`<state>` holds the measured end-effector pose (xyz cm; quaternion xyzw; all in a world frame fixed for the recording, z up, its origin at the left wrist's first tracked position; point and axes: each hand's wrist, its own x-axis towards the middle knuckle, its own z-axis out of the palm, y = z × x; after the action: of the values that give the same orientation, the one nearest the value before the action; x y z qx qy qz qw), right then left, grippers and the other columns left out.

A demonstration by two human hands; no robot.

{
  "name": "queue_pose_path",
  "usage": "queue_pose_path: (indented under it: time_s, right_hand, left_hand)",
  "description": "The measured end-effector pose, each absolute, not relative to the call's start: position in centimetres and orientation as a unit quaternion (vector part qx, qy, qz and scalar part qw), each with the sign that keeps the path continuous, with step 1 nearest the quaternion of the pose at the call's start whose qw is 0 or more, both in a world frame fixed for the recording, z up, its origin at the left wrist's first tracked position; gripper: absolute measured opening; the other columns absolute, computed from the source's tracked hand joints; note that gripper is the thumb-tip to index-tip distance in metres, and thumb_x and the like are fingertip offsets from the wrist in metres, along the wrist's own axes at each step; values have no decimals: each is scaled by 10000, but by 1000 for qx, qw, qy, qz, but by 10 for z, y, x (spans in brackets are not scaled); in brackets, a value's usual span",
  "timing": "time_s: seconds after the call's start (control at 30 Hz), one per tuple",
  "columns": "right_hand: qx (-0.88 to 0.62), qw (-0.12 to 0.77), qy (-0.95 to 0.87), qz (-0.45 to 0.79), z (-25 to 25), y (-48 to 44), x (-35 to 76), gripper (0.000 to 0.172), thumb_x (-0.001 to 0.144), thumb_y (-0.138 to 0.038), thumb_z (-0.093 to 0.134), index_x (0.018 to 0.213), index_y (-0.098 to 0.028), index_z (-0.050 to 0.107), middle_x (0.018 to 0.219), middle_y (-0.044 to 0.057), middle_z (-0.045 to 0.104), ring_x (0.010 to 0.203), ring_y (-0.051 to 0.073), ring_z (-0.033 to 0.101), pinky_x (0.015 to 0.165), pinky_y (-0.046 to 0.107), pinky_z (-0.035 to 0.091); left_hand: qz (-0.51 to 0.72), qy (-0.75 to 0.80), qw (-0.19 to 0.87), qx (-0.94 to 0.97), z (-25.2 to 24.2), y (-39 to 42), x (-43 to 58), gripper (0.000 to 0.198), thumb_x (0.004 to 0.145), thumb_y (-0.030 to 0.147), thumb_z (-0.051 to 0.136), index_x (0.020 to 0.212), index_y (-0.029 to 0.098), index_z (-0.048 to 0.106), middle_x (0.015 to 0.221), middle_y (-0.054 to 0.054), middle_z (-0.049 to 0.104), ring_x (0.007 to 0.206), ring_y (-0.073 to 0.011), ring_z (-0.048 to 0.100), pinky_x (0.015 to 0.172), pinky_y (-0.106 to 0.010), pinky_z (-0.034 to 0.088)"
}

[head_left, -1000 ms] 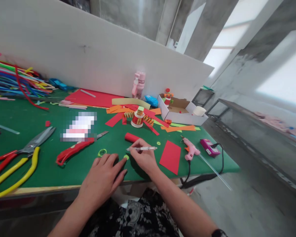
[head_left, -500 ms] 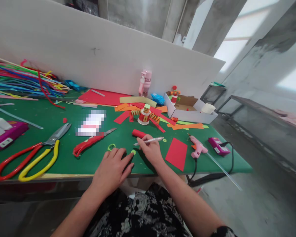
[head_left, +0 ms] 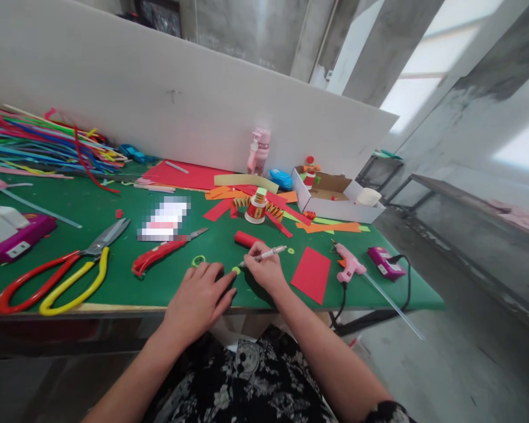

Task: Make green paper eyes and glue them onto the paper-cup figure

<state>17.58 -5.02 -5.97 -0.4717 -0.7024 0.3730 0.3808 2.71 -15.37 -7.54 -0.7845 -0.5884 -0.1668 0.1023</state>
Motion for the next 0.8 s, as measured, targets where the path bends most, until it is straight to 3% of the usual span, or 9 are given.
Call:
queue_pose_path:
  time_s: [0.8]
  right_hand:
    - [-473, 376, -714, 354, -60, -49, 176, 132, 631, -266, 510, 532, -247, 425, 450, -79, 419, 472, 128, 414, 498, 241, 353]
  left_hand:
    - [-196, -591, 92, -777, -77, -155, 28, 326, 971, 336, 468, 1208, 233, 668, 1091, -111, 623, 969, -263, 519, 796, -394, 409]
